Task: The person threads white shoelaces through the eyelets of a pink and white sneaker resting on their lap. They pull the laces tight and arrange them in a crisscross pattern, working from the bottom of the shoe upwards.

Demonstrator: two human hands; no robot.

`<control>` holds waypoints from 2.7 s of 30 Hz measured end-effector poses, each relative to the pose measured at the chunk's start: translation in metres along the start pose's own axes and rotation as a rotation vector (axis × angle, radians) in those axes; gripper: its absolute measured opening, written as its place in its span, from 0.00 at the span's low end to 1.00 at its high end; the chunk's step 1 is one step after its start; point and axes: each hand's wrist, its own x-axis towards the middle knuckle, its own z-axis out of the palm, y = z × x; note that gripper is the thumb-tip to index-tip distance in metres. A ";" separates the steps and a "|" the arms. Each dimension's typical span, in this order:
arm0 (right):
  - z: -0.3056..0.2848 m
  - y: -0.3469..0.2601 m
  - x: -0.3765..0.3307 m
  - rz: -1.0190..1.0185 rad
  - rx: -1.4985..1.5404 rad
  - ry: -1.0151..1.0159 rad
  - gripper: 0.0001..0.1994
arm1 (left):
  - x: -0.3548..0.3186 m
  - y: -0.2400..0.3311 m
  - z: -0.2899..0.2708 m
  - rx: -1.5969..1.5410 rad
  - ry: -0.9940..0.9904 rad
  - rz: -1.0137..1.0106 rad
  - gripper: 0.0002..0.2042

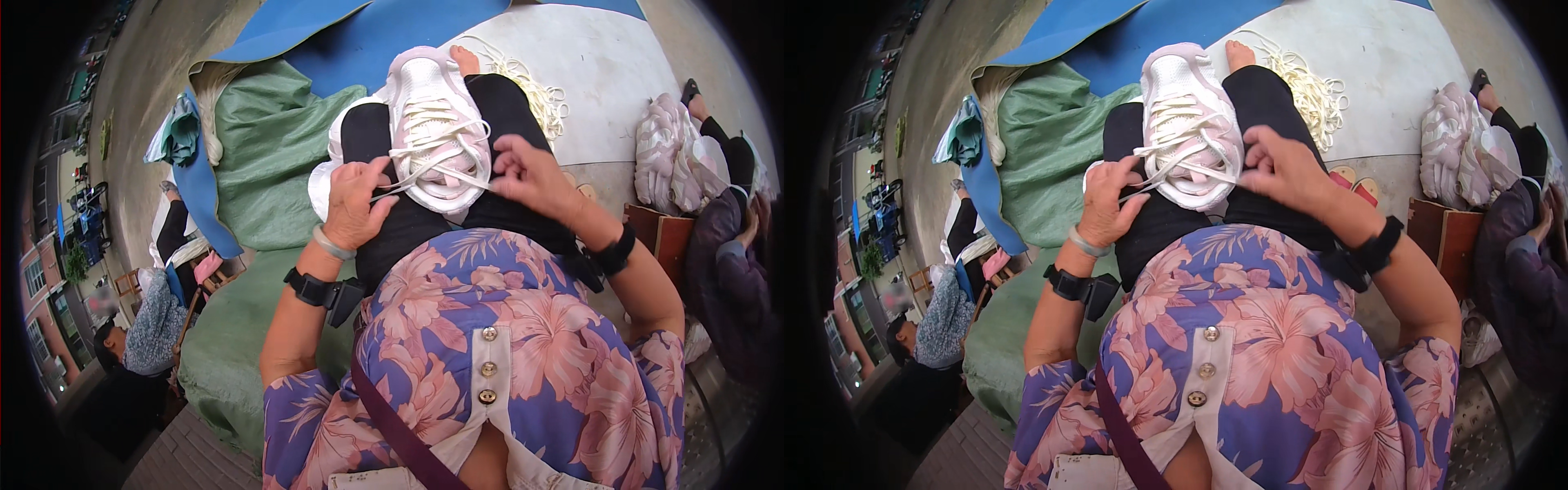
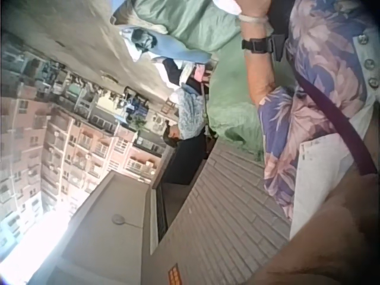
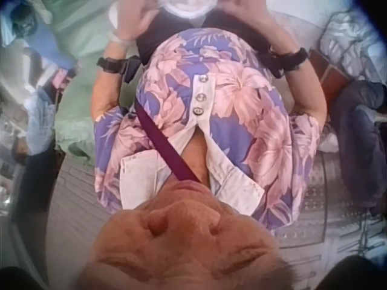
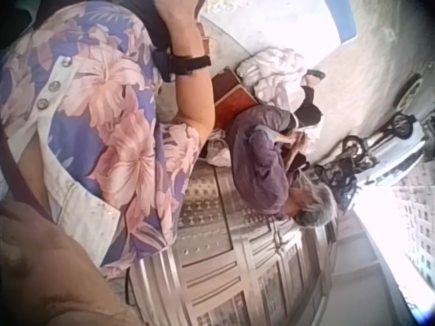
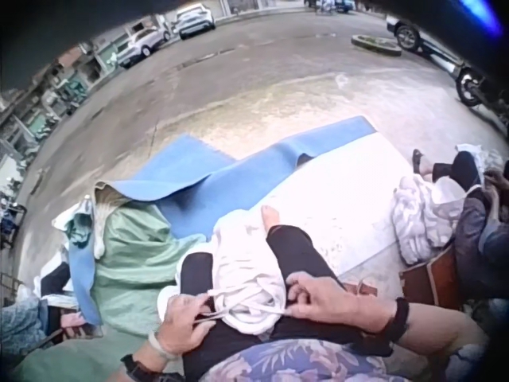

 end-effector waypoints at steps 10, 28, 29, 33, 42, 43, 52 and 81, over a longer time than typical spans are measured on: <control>-0.050 -0.031 -0.020 0.094 0.132 0.059 0.08 | -0.015 -0.010 -0.048 -0.552 -0.135 -0.531 0.06; 0.017 -0.024 0.032 0.001 -0.238 0.228 0.18 | 0.027 0.009 0.019 -0.324 0.145 -0.412 0.11; 0.019 -0.023 0.034 -0.012 -0.253 0.251 0.19 | 0.027 0.008 0.022 -0.311 0.156 -0.399 0.11; 0.022 -0.024 0.041 -0.096 -0.332 0.297 0.14 | 0.030 0.002 0.025 -0.155 0.208 -0.290 0.08; -0.028 -0.041 0.062 -0.463 -0.762 0.405 0.06 | 0.069 -0.023 -0.015 0.524 0.189 0.120 0.06; -0.024 -0.031 0.060 -0.326 -0.593 0.366 0.09 | 0.069 -0.024 -0.013 0.459 0.203 0.118 0.06; 0.002 -0.031 0.047 0.152 0.166 0.125 0.18 | 0.042 -0.009 -0.004 -0.813 -0.072 -0.832 0.13; 0.009 -0.017 0.026 0.129 0.278 0.137 0.14 | -0.012 -0.075 0.012 -0.262 0.372 -0.472 0.05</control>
